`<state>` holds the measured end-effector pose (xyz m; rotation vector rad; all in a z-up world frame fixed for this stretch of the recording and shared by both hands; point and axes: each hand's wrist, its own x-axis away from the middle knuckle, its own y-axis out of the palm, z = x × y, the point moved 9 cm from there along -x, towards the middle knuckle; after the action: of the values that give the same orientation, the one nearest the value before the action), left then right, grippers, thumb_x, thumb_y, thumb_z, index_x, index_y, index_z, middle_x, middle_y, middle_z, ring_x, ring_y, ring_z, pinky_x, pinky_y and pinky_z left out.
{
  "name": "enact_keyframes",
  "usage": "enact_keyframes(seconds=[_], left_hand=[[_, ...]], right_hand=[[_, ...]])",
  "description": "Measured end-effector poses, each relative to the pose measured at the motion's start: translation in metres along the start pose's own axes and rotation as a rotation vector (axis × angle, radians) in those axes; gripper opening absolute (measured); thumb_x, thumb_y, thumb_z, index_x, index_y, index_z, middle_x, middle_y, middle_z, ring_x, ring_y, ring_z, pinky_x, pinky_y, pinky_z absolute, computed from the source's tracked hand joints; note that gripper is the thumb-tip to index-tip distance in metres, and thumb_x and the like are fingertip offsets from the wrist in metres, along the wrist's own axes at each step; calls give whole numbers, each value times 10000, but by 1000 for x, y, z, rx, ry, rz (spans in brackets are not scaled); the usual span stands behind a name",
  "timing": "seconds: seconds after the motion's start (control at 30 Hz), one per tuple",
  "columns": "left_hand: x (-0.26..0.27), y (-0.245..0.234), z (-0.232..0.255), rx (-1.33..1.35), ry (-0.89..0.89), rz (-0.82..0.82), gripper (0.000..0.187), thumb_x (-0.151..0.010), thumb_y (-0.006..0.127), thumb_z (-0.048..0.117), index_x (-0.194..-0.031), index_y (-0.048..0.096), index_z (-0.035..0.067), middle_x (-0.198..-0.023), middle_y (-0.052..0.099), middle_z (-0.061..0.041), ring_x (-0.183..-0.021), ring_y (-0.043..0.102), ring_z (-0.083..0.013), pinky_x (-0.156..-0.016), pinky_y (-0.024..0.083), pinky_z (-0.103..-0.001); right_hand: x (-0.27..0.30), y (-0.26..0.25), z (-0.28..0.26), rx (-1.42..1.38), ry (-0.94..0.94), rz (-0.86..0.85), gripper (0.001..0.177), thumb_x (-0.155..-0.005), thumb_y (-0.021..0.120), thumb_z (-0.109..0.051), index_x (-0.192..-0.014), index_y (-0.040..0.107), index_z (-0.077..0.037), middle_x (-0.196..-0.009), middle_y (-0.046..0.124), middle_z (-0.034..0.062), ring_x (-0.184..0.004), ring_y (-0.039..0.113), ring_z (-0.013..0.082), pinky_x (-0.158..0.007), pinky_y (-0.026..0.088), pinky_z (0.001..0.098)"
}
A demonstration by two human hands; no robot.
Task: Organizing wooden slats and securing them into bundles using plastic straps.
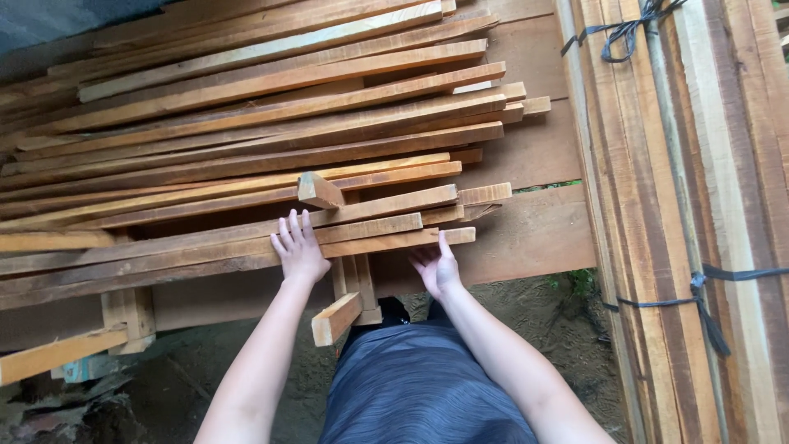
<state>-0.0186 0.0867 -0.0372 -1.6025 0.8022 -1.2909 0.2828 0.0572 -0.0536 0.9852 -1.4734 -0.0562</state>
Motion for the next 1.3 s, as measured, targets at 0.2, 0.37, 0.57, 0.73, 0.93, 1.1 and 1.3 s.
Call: enact_keyframes(seconds=[0.2,0.37,0.57,0.73,0.93,1.1,1.3], left_hand=[[0,-7,-7,8,58,-28,1329,-551,885,208,-1636,122,122,-1677,113,-179,-1533,90,-463,-1218,94,-696],[0,-6,-5,-9,99,-5,1326,-551,893,245,-1635,139,126,-1665,153,-176,-1520,135,-460,-1212,99,-705],[-3,-7,-11,-94,122,3,1338,-534,902,350,-1643,184,138,-1677,212,-141,-1521,199,-436,-1213,61,-706],[-1,-10,-1,-28,108,-6,1355,-545,934,313,-1636,161,94,-1680,166,-183,-1523,150,-474,-1216,106,-700],[0,-9,3,8,62,44,1314,-549,855,70,-1624,99,82,-1671,125,-191,-1509,117,-505,-1219,115,-677],[-5,3,-1,-33,69,41,1377,-501,887,172,-1627,98,93,-1685,107,-179,-1515,91,-511,-1205,4,-710],[-2,-4,1,-53,60,7,1335,-522,866,144,-1623,112,90,-1680,121,-179,-1516,106,-505,-1208,39,-708]], right_hand=[[-25,-25,4,-37,-40,51,680,-959,695,-492,-1429,491,-46,-1417,534,189,-1329,523,395,-1144,398,640],[-42,-45,-3,-41,-123,91,531,-966,742,-373,-1298,572,5,-1305,636,237,-1183,629,413,-1054,466,688],[-44,-73,-49,-34,-193,162,504,-948,777,-338,-1245,556,4,-1210,671,232,-1058,692,411,-991,517,688],[-60,-126,-117,-21,-210,191,477,-938,793,-356,-1237,571,-58,-1130,664,151,-1015,710,377,-971,565,632],[-37,-164,-204,535,-551,334,819,-959,813,-297,-1541,290,-54,-1413,478,188,-985,613,184,-741,610,267],[9,-125,-208,1050,-729,427,491,-967,738,-291,-1382,637,-49,-1318,628,294,-1281,577,390,-1075,479,500],[-32,-101,-128,1431,-828,331,349,-918,752,-382,-1204,779,-183,-1266,667,58,-1211,601,324,-1086,446,455]])
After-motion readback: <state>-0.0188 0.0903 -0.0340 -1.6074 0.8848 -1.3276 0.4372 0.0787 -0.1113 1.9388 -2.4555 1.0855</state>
